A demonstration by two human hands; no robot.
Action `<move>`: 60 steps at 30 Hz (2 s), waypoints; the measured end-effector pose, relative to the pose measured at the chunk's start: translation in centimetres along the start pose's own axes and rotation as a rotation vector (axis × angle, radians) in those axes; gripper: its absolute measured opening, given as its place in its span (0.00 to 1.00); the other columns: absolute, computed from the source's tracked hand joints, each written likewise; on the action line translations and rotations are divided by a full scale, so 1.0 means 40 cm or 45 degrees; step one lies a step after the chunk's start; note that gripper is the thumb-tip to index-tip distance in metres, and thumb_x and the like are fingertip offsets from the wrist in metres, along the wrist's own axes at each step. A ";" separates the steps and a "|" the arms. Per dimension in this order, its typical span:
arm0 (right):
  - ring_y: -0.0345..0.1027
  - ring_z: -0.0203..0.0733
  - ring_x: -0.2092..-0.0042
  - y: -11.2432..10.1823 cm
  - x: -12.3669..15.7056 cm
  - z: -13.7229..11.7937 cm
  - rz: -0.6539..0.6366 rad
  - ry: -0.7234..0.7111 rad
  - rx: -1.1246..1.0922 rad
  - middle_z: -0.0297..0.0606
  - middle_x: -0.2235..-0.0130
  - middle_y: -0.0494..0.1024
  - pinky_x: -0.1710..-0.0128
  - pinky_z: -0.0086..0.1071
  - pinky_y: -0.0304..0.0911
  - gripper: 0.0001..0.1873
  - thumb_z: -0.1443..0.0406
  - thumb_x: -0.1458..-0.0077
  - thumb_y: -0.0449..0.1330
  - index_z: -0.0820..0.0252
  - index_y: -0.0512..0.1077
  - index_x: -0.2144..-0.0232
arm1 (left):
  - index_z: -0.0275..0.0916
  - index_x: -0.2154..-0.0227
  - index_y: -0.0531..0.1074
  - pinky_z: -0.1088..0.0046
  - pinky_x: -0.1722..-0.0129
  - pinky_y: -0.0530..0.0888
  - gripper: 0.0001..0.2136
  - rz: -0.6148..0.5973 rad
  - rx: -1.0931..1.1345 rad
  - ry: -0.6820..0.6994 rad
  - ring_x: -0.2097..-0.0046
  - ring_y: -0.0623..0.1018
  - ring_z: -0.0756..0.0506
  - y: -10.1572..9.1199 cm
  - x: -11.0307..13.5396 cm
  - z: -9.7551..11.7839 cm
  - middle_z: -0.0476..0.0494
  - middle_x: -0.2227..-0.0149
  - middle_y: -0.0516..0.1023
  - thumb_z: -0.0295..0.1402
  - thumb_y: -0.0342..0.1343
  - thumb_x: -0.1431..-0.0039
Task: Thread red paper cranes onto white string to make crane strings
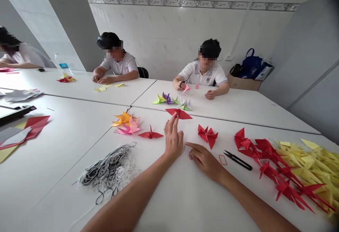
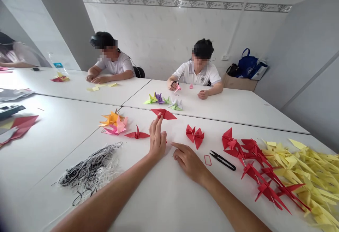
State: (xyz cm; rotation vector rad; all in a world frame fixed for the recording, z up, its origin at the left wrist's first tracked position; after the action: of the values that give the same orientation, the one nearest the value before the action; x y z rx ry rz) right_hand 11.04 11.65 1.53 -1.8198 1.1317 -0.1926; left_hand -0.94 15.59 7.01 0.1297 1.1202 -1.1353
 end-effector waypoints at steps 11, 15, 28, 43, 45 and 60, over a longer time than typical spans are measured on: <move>0.66 0.44 0.67 -0.122 0.056 0.110 0.571 0.293 -0.030 0.39 0.68 0.73 0.64 0.37 0.63 0.14 0.61 0.32 0.43 0.57 0.66 0.65 | 0.39 0.30 0.38 0.50 0.36 0.59 0.30 -0.304 0.366 0.439 0.31 0.53 0.35 0.039 0.109 0.207 0.32 0.31 0.51 0.32 0.39 0.32; 0.60 0.40 0.76 -0.144 0.075 0.148 0.669 0.436 -0.150 0.32 0.76 0.67 0.75 0.32 0.59 0.14 0.59 0.33 0.43 0.56 0.66 0.63 | 0.44 0.33 0.52 0.58 0.39 0.66 0.24 -0.537 0.539 0.140 0.34 0.62 0.39 0.087 0.092 0.167 0.38 0.34 0.60 0.31 0.39 0.30; 0.73 0.42 0.61 -0.117 0.056 0.149 0.592 0.393 -0.636 0.38 0.66 0.78 0.63 0.34 0.67 0.08 0.58 0.32 0.47 0.55 0.60 0.60 | 0.40 0.60 0.68 0.69 0.60 0.75 0.09 -0.105 0.812 -0.882 0.61 0.76 0.47 0.104 0.069 -0.103 0.46 0.63 0.75 0.36 0.57 0.42; 0.49 0.32 0.78 -0.100 0.042 0.115 0.387 0.275 -0.312 0.25 0.78 0.56 0.76 0.28 0.48 0.05 0.64 0.35 0.49 0.56 0.65 0.62 | 0.38 0.45 0.66 0.68 0.55 0.73 0.23 -0.487 1.391 -1.151 0.69 0.74 0.51 0.195 0.104 -0.050 0.53 0.75 0.73 0.26 0.57 0.45; 0.48 0.32 0.79 -0.100 0.041 0.114 0.382 0.276 -0.301 0.25 0.79 0.55 0.76 0.28 0.47 0.06 0.64 0.35 0.50 0.56 0.66 0.62 | 0.39 0.46 0.67 0.70 0.57 0.74 0.22 -0.493 1.375 -1.137 0.71 0.73 0.52 0.196 0.102 -0.047 0.54 0.74 0.73 0.26 0.57 0.45; 0.49 0.31 0.80 -0.112 0.043 0.100 0.404 0.243 -0.253 0.24 0.80 0.55 0.77 0.27 0.47 0.09 0.63 0.35 0.51 0.58 0.69 0.63 | 0.38 0.47 0.67 0.72 0.62 0.72 0.22 -0.486 1.345 -1.138 0.71 0.74 0.52 0.195 0.099 -0.044 0.53 0.71 0.71 0.25 0.57 0.47</move>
State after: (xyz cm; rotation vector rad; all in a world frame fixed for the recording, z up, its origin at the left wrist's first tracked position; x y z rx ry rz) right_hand 16.97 13.42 2.31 -1.7903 1.6048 -0.0701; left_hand 3.83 17.76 -0.19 0.1954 -0.3298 -1.7803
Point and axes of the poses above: each hand's wrist, its own x-axis away from the middle knuckle, its own y-axis out of the palm, z = x × y, the point moved 10 cm from there along -x, towards the middle knuckle
